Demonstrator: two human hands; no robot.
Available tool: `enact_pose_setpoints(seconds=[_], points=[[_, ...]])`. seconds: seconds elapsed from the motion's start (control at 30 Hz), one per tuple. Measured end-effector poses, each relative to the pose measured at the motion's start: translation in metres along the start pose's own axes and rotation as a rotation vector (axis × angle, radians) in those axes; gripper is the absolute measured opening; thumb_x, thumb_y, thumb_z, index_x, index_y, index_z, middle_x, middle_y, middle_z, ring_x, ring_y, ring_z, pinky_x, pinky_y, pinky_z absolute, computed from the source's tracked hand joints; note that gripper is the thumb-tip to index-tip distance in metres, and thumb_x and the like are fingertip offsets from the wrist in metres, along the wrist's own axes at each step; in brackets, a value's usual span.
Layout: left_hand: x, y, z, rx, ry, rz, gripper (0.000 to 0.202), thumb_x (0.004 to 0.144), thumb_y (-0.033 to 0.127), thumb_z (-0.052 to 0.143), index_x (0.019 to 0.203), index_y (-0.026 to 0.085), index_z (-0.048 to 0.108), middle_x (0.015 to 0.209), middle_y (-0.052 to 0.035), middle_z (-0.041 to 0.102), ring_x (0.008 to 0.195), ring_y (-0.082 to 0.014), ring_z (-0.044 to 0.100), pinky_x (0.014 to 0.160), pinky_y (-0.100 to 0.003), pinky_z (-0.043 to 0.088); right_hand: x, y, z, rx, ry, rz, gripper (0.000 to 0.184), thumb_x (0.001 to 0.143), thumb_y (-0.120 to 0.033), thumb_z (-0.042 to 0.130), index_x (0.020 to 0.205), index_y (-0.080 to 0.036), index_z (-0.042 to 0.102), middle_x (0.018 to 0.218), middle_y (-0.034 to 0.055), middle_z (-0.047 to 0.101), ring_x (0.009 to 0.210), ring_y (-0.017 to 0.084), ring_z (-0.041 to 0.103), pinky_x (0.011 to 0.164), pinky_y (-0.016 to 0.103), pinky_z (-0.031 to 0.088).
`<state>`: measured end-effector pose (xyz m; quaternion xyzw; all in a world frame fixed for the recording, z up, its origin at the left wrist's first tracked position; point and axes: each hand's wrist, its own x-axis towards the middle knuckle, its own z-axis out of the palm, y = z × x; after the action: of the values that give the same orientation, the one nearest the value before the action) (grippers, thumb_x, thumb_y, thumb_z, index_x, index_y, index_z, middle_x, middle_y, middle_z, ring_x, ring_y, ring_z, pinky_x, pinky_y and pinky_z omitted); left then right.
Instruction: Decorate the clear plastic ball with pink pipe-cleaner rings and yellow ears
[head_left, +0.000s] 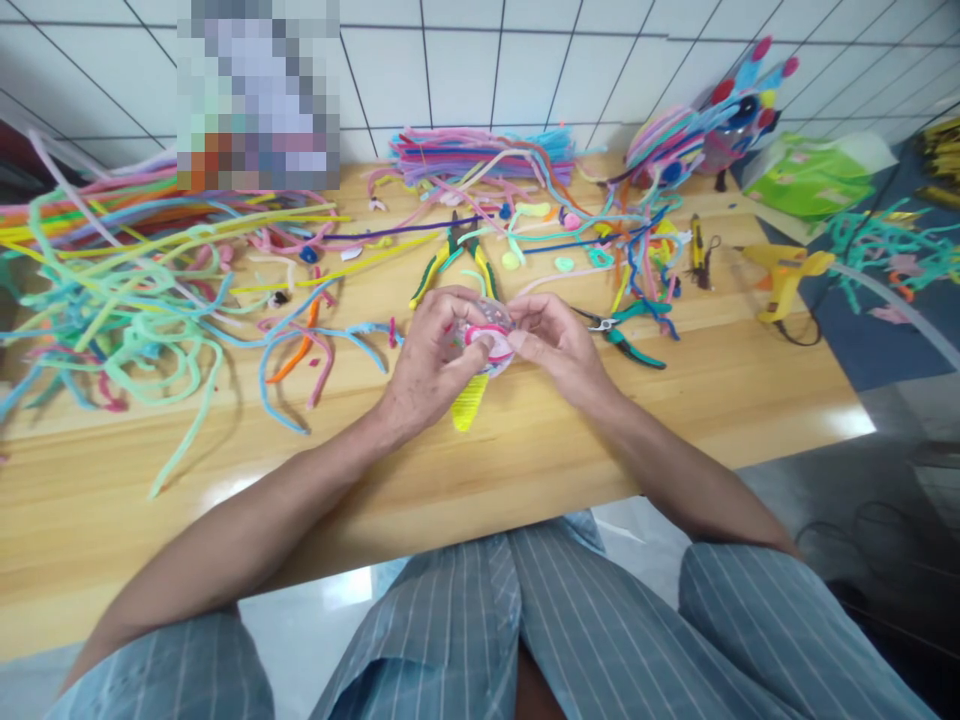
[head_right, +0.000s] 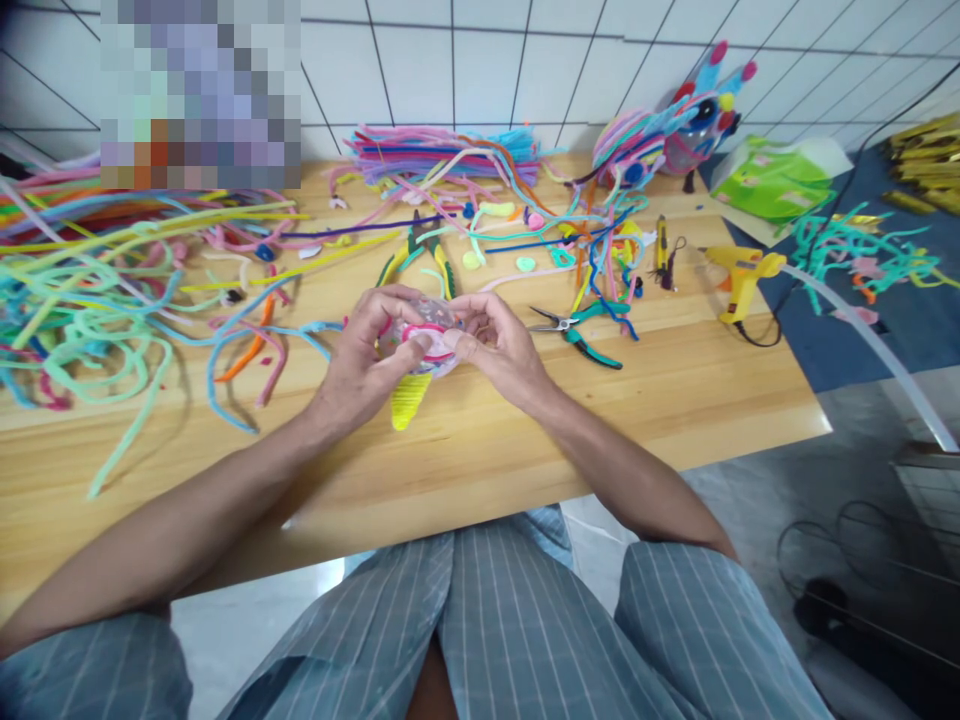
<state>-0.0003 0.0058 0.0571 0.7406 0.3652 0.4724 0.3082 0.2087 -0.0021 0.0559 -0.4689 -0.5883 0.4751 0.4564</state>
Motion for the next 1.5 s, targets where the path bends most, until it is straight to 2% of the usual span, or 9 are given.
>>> enact_pose_setpoints(seconds=[0.17, 0.43, 0.57, 0.67, 0.87, 1.0, 1.13, 1.27, 1.5], points=[[0.001, -0.004, -0.002, 0.012, 0.005, -0.051, 0.016, 0.102, 0.041, 0.071, 0.104, 0.028, 0.063, 0.123, -0.0067, 0.07, 0.122, -0.0257, 0.066, 0.11, -0.051, 0.056, 0.004, 0.004, -0.003, 0.126, 0.078, 0.025, 0.047, 0.082, -0.062, 0.086, 0.108, -0.027, 0.068, 0.109, 0.002, 0.074, 0.097, 0.019, 0.067, 0.089, 0.036, 0.058], [0.0, -0.002, -0.003, -0.027, 0.008, -0.11, 0.018, 0.104, 0.045, 0.068, 0.105, 0.029, 0.061, 0.13, -0.0076, 0.068, 0.127, -0.0265, 0.066, 0.114, -0.056, 0.055, 0.011, 0.006, -0.008, 0.407, 0.084, 0.12, 0.026, 0.079, -0.035, 0.081, 0.098, -0.025, 0.066, 0.083, -0.003, 0.065, 0.066, 0.011, 0.054, 0.059, 0.025, 0.042], [0.001, -0.006, 0.0, -0.014, 0.035, -0.08, 0.02, 0.101, 0.041, 0.074, 0.103, 0.028, 0.059, 0.128, -0.0088, 0.067, 0.127, -0.0266, 0.066, 0.113, -0.057, 0.056, 0.012, 0.001, -0.008, 0.41, 0.036, 0.156, 0.026, 0.077, -0.035, 0.078, 0.093, -0.025, 0.06, 0.077, -0.0051, 0.058, 0.06, 0.01, 0.047, 0.055, 0.026, 0.04], [0.002, -0.007, -0.001, -0.014, 0.032, -0.094, 0.026, 0.101, 0.048, 0.074, 0.104, 0.027, 0.059, 0.129, -0.01, 0.067, 0.13, -0.0288, 0.066, 0.114, -0.061, 0.056, 0.013, 0.0, -0.008, 0.419, 0.057, 0.184, 0.027, 0.075, -0.035, 0.076, 0.091, -0.027, 0.056, 0.066, -0.0091, 0.047, 0.053, 0.009, 0.036, 0.051, 0.026, 0.033], [0.003, -0.005, -0.007, -0.045, 0.018, -0.186, 0.043, 0.11, 0.067, 0.048, 0.102, 0.026, 0.06, 0.128, -0.0094, 0.068, 0.127, -0.028, 0.067, 0.112, -0.059, 0.058, 0.014, 0.004, -0.011, 0.422, 0.093, 0.195, 0.04, 0.078, -0.049, 0.086, 0.096, -0.028, 0.056, 0.057, -0.0141, 0.033, 0.045, 0.007, 0.024, 0.046, 0.024, 0.024], [0.004, -0.008, -0.006, -0.027, 0.008, -0.154, 0.038, 0.108, 0.062, 0.055, 0.103, 0.025, 0.059, 0.127, -0.0081, 0.068, 0.126, -0.0245, 0.066, 0.11, -0.053, 0.058, 0.016, 0.009, -0.012, 0.329, 0.107, 0.138, 0.049, 0.078, -0.06, 0.089, 0.101, -0.028, 0.06, 0.06, -0.0128, 0.039, 0.049, 0.009, 0.033, 0.049, 0.025, 0.031], [0.006, -0.014, -0.003, -0.014, 0.053, -0.122, 0.024, 0.097, 0.043, 0.075, 0.099, 0.025, 0.059, 0.122, -0.0078, 0.069, 0.121, -0.0255, 0.069, 0.103, -0.049, 0.06, 0.017, 0.015, -0.011, 0.232, 0.096, 0.056, 0.043, 0.076, -0.049, 0.09, 0.096, -0.027, 0.06, 0.066, -0.0109, 0.047, 0.055, 0.009, 0.041, 0.057, 0.025, 0.038], [0.005, -0.017, -0.001, -0.035, 0.068, -0.128, 0.016, 0.092, 0.03, 0.072, 0.099, 0.024, 0.059, 0.122, -0.0073, 0.07, 0.121, -0.0251, 0.068, 0.104, -0.047, 0.059, 0.015, 0.016, -0.007, 0.163, 0.066, -0.009, 0.039, 0.078, -0.049, 0.088, 0.097, -0.026, 0.062, 0.071, -0.0083, 0.055, 0.061, 0.01, 0.047, 0.063, 0.026, 0.042], [0.004, -0.016, -0.002, -0.022, 0.035, -0.099, 0.016, 0.095, 0.033, 0.072, 0.101, 0.025, 0.06, 0.126, -0.008, 0.069, 0.126, -0.0254, 0.067, 0.109, -0.046, 0.055, 0.015, 0.009, 0.008, 0.126, 0.009, 0.004, 0.048, 0.075, -0.054, 0.088, 0.105, -0.026, 0.063, 0.087, -0.0045, 0.059, 0.079, 0.015, 0.057, 0.076, 0.03, 0.051]])
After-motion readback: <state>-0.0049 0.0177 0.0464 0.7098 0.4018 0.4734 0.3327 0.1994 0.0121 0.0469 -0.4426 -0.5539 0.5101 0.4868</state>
